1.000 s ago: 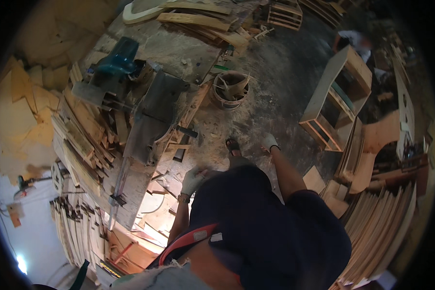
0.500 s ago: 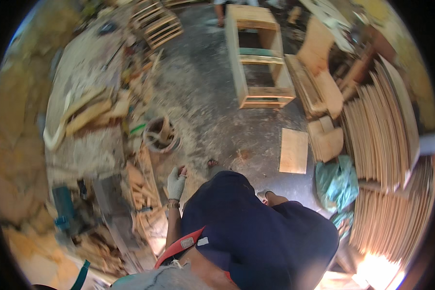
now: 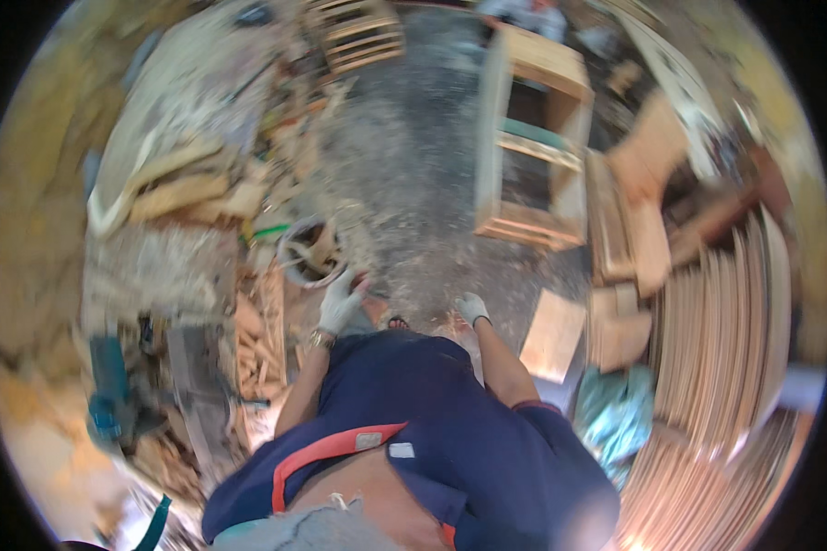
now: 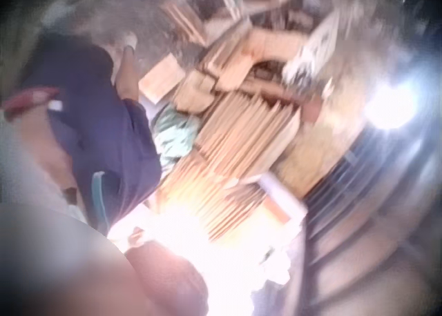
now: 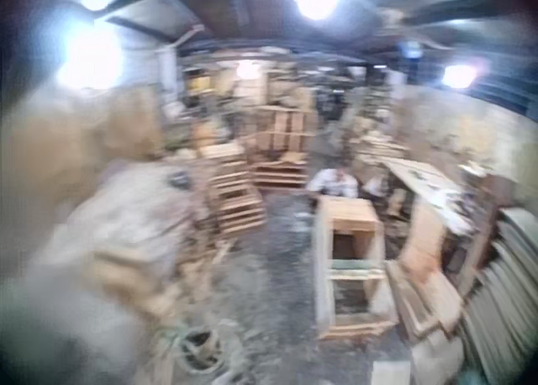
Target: The person uses a circular saw to cut multiple wooden planks into smaller pieces. They position each plank on a workbench, cut it, and then move the cut pieces aside.
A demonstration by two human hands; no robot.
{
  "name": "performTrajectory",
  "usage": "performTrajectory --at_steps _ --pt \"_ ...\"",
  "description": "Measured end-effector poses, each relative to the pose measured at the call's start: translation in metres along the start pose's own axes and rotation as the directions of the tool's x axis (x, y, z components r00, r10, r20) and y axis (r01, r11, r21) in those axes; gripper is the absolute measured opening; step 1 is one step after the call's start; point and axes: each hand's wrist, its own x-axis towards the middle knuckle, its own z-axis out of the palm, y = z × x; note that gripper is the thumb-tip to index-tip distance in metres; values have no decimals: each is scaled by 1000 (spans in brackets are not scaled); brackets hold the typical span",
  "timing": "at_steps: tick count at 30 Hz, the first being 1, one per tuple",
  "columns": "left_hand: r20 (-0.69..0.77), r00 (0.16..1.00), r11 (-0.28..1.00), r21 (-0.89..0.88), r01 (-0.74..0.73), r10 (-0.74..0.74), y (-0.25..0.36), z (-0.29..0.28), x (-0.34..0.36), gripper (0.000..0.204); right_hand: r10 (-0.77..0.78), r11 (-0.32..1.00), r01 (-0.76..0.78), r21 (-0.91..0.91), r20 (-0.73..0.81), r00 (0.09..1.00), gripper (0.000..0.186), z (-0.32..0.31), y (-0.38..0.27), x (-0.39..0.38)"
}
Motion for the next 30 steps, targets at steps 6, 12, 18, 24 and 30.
performTrajectory --at_steps 6,12,18,24,30 --pt "-198 980 999 32 35 -28 7 -58 67 36 -179 973 193 -126 114 977 36 29 -69 60" --pt "-471 882 1000 -3 5 -6 0 -129 122 24 -241 809 230 -541 53 969 39 27 -130 81" --pt "-675 729 993 -105 51 -108 -17 -167 114 26 -711 530 635 -562 113 694 48 85 -347 88" --pt "-759 556 939 -314 144 -339 -42 -164 77 33 -846 94 921 -379 457 275 61 262 -608 35" --pt "-851 251 867 -371 334 -461 -32 -146 54 36 -717 -147 893 -426 668 201 85 408 -765 15"
